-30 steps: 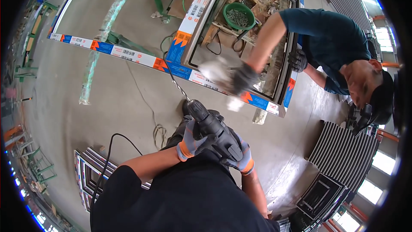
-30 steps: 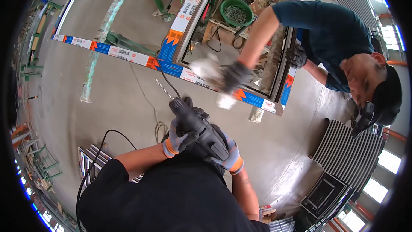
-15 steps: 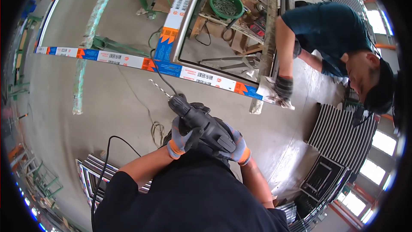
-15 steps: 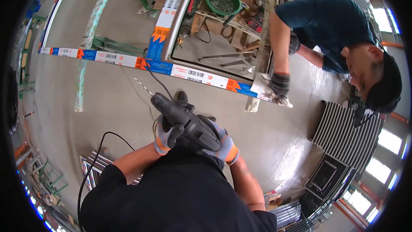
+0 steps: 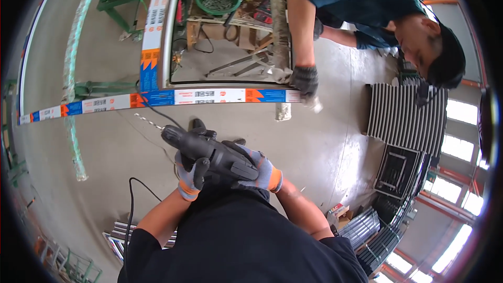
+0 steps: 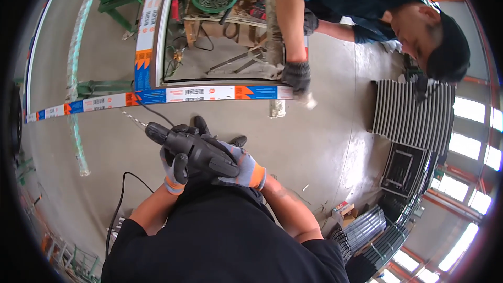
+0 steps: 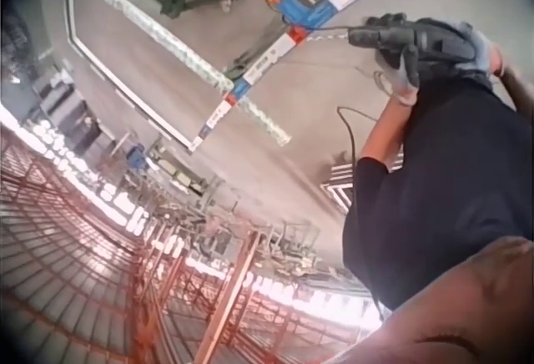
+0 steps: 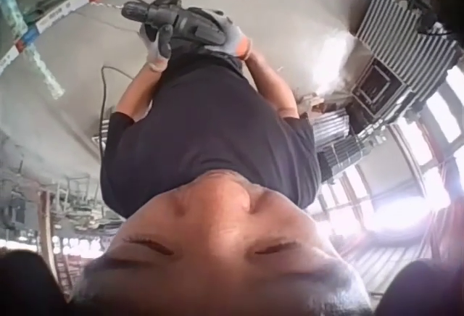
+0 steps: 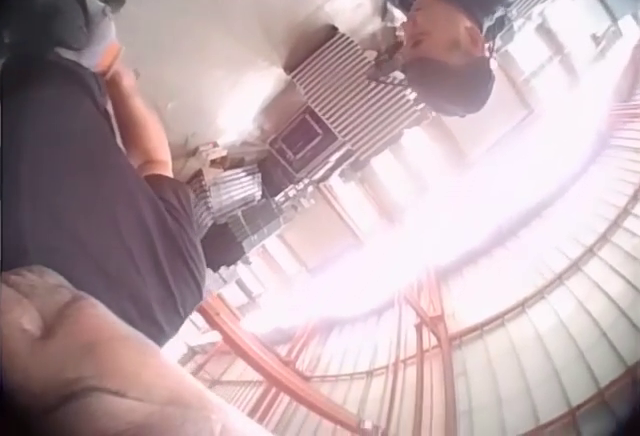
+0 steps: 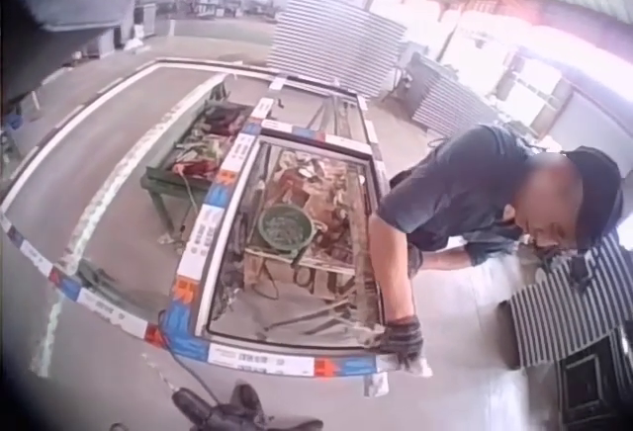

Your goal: Assembling a metal window frame by inserting glass, hammering parts into place, drilling, and applying sealant.

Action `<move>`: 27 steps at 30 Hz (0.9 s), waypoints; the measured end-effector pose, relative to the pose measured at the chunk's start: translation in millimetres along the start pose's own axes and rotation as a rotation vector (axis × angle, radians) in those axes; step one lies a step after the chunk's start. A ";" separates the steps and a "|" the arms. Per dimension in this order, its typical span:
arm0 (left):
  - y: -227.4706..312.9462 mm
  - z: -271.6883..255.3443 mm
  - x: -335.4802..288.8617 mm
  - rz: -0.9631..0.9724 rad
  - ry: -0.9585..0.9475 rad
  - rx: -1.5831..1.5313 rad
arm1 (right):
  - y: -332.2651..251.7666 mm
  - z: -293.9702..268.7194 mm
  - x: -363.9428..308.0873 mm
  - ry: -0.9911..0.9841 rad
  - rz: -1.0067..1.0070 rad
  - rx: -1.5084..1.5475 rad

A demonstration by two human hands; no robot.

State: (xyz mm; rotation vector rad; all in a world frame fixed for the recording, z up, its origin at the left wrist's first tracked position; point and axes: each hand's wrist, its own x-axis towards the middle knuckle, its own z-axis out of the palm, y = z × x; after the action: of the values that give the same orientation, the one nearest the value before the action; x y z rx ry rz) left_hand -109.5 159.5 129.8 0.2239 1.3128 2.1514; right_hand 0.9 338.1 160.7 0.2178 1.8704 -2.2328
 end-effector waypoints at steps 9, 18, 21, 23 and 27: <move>-3.9 -1.3 -0.1 0.001 0.002 0.268 | -1.6 -0.8 -6.6 0.043 0.034 0.032; -0.7 10.0 7.7 0.045 -0.028 0.221 | -4.3 0.2 -10.2 0.093 0.033 0.073; -1.2 13.7 7.2 0.044 -0.028 0.200 | -6.7 -1.9 -12.2 0.094 0.029 0.067; -1.2 14.2 7.6 0.037 -0.035 0.196 | -7.5 -2.7 -12.8 0.093 0.027 0.054; -0.9 18.7 8.7 0.053 -0.034 0.214 | -7.4 -3.6 -14.5 0.091 0.014 0.090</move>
State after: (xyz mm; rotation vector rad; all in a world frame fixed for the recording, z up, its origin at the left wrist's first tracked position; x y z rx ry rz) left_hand -108.0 178.8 136.8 0.3830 1.5337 2.0393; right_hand 12.8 344.0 170.8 0.3523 1.8085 -2.3366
